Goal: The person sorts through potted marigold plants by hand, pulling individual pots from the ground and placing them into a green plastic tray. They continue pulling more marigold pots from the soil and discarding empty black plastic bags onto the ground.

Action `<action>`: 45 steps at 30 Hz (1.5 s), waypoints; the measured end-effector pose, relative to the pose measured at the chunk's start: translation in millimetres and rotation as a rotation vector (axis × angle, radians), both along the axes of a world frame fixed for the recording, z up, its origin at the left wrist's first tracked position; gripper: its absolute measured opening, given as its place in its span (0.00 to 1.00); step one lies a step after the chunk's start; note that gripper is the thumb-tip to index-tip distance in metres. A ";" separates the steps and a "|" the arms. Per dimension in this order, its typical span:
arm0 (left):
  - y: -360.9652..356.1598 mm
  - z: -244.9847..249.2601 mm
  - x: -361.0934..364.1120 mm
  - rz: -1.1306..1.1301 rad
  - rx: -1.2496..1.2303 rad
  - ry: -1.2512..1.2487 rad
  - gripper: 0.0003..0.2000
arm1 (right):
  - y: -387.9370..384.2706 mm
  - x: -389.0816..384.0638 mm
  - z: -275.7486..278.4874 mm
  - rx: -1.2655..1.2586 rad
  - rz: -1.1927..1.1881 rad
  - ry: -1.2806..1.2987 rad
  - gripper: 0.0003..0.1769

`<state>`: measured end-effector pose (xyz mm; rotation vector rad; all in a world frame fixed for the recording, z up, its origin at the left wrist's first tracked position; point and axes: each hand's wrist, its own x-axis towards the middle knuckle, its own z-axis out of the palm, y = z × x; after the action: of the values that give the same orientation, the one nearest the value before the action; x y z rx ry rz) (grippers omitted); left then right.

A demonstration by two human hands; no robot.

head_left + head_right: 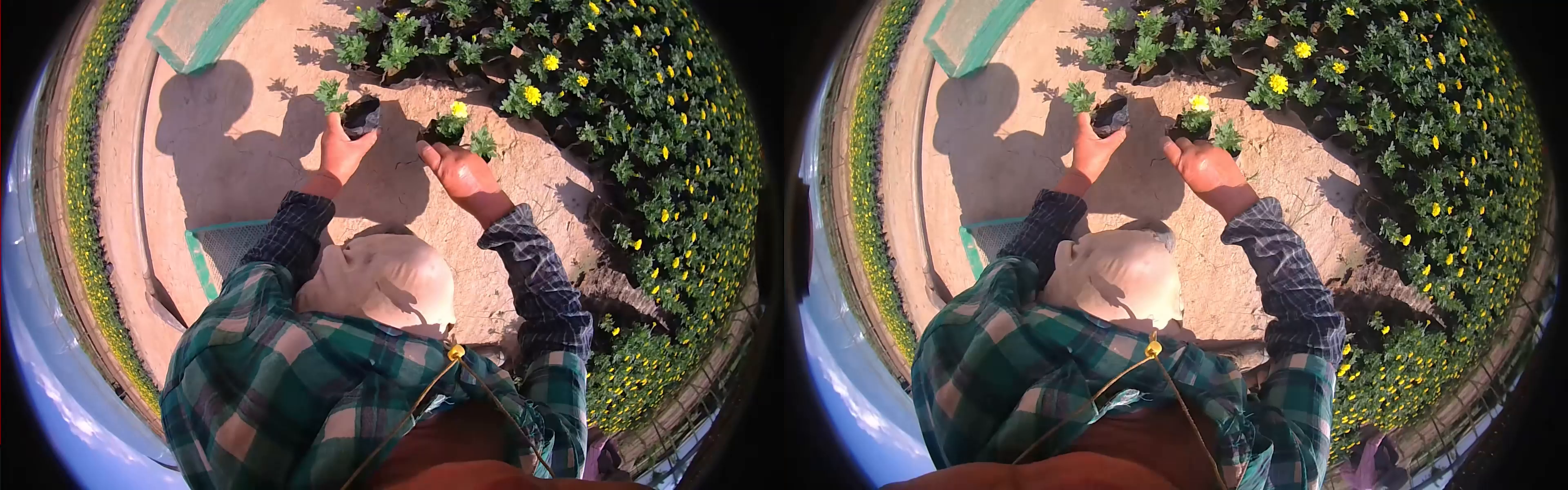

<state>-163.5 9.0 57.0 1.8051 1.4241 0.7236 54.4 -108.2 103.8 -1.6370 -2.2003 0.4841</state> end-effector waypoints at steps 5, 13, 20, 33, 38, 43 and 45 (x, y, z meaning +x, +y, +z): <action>42.5 -7.6 4.8 0.152 0.234 -0.069 0.24 | 47.7 1.0 -1.6 0.190 0.149 -0.228 0.17; 27.5 -25.4 34.1 0.104 0.211 -0.092 0.26 | 72.9 27.7 -21.6 0.233 0.241 -0.374 0.17; 32.1 -33.9 17.8 0.137 0.094 0.128 0.27 | -15.9 17.2 -42.2 0.282 -0.266 -0.018 0.19; 57.4 -66.9 2.6 -0.051 0.187 0.575 0.41 | -180.7 -1.2 -77.9 0.209 -1.305 0.269 0.15; -9.6 -49.8 -16.5 0.015 0.394 0.480 0.27 | -267.9 12.2 -105.8 0.179 -2.100 0.383 0.11; -65.1 -70.0 -1.5 -0.487 -0.131 0.085 0.16 | -366.4 19.0 -82.0 -0.141 -2.552 -0.099 0.26; -98.3 -47.5 38.6 -0.669 -0.350 -0.021 0.14 | -374.0 20.3 -71.3 -0.250 -2.604 -0.102 0.28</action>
<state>-125.0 -89.3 9.6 1.8150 0.7780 0.1345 74.7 -482.2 32.5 -2.6751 1.0584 -0.2223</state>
